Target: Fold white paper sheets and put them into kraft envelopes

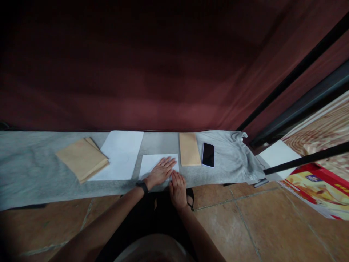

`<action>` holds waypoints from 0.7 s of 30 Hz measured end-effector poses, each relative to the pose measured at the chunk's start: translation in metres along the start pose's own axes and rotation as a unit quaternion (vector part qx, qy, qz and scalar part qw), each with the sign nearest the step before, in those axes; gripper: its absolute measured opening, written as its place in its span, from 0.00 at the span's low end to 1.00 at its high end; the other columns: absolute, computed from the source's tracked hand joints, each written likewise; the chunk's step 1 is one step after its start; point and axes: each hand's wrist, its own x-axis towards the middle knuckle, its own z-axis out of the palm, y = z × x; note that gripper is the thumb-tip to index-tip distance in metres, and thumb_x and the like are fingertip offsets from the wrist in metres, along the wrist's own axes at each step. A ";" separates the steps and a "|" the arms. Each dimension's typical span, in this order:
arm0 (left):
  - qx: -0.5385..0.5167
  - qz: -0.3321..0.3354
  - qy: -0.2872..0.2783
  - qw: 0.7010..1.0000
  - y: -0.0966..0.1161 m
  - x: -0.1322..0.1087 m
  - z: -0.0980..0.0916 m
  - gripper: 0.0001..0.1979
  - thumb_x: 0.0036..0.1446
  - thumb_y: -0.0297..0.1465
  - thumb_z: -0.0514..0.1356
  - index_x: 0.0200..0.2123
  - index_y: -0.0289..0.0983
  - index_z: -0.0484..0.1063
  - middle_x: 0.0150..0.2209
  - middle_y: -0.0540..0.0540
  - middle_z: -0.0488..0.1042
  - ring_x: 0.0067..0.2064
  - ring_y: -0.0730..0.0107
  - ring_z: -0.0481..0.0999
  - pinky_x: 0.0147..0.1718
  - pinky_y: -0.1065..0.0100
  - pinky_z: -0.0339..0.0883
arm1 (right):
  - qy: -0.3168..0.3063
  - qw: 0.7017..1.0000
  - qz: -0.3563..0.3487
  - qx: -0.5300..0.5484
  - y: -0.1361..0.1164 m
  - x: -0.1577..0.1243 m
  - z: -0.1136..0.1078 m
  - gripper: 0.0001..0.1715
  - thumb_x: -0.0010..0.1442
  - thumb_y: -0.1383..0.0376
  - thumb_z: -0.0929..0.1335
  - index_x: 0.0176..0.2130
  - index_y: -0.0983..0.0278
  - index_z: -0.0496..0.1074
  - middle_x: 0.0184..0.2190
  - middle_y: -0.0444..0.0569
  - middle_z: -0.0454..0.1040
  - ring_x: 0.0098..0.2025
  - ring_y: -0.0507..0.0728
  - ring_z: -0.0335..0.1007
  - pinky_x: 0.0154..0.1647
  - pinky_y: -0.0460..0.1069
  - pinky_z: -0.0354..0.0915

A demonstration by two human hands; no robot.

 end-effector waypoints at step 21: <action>-0.001 0.032 0.009 0.999 0.009 -0.007 0.001 0.25 0.71 0.38 0.45 0.68 0.42 0.60 0.71 0.47 0.58 0.72 0.63 0.54 0.70 0.56 0.45 | 0.035 0.996 0.020 0.080 0.001 -0.003 -0.004 0.29 0.74 0.62 0.52 0.69 0.66 0.53 0.63 0.59 0.66 0.67 0.61 0.58 0.65 0.63 0.60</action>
